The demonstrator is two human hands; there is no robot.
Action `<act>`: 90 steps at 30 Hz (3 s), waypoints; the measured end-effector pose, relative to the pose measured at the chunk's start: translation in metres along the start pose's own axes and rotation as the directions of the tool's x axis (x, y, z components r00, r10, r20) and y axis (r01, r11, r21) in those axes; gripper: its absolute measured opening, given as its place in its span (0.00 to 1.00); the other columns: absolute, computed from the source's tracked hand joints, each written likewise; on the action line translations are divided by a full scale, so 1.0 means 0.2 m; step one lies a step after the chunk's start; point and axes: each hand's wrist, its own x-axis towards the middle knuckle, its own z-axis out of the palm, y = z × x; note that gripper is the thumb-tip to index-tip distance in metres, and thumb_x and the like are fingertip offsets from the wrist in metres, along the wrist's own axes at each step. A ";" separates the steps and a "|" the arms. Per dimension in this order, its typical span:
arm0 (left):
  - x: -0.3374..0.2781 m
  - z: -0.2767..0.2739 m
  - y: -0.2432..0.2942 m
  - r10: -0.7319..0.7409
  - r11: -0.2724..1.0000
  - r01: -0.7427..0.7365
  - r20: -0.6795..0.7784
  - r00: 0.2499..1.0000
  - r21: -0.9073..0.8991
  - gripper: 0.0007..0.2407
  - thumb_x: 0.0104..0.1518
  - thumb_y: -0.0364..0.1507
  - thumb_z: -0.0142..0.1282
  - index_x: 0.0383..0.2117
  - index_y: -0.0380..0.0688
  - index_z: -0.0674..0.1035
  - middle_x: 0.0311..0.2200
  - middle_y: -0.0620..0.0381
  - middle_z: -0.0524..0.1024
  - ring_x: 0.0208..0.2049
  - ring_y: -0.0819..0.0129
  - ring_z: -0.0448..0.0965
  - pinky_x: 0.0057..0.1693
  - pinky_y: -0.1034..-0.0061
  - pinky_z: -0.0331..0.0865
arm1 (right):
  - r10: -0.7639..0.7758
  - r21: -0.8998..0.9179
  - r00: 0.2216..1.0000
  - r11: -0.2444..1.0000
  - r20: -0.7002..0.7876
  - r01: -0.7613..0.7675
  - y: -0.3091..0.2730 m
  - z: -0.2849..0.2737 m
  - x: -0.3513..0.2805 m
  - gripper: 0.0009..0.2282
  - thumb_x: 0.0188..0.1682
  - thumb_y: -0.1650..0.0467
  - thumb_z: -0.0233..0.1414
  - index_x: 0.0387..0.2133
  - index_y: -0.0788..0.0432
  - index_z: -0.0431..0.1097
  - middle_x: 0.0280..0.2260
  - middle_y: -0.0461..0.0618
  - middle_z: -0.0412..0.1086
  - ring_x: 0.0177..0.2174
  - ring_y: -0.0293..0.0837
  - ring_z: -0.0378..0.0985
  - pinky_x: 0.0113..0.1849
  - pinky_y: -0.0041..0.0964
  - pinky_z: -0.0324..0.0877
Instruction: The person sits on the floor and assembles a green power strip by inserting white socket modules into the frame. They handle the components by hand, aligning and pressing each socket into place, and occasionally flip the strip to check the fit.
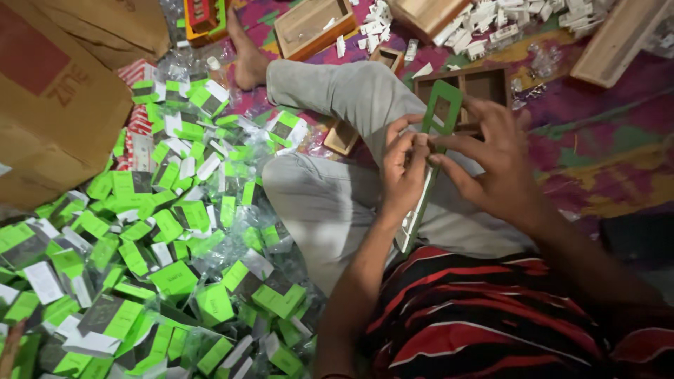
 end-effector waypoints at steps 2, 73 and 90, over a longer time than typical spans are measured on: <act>0.00 0.01 0.02 0.053 0.990 -0.049 -0.029 0.998 0.129 0.09 0.70 0.29 0.52 0.36 0.34 0.79 0.56 0.57 0.69 0.37 0.81 0.71 0.43 0.83 0.68 | 0.050 0.083 0.998 0.995 -0.033 -0.047 0.00 0.02 -0.02 0.11 0.50 0.68 0.62 0.46 0.54 0.75 0.60 0.63 0.64 0.60 0.61 0.67 0.60 0.55 0.61; 0.10 -0.20 0.28 -0.393 0.895 0.353 -0.106 0.914 -0.274 0.14 0.64 0.24 0.50 0.52 0.24 0.75 0.45 0.44 0.77 0.50 0.48 0.81 0.49 0.58 0.81 | 0.402 -0.293 0.612 0.916 0.681 -0.275 1.02 0.89 0.15 0.11 0.39 0.70 0.61 0.35 0.62 0.78 0.38 0.67 0.76 0.39 0.66 0.81 0.41 0.65 0.73; 0.08 -0.18 0.29 -0.367 0.925 0.352 -0.097 0.925 -0.146 0.17 0.59 0.24 0.58 0.54 0.26 0.78 0.44 0.44 0.79 0.45 0.61 0.83 0.45 0.70 0.79 | 0.344 -0.190 0.706 0.938 0.619 -0.290 0.84 0.73 0.14 0.11 0.44 0.67 0.54 0.36 0.59 0.79 0.36 0.65 0.77 0.38 0.63 0.82 0.39 0.55 0.75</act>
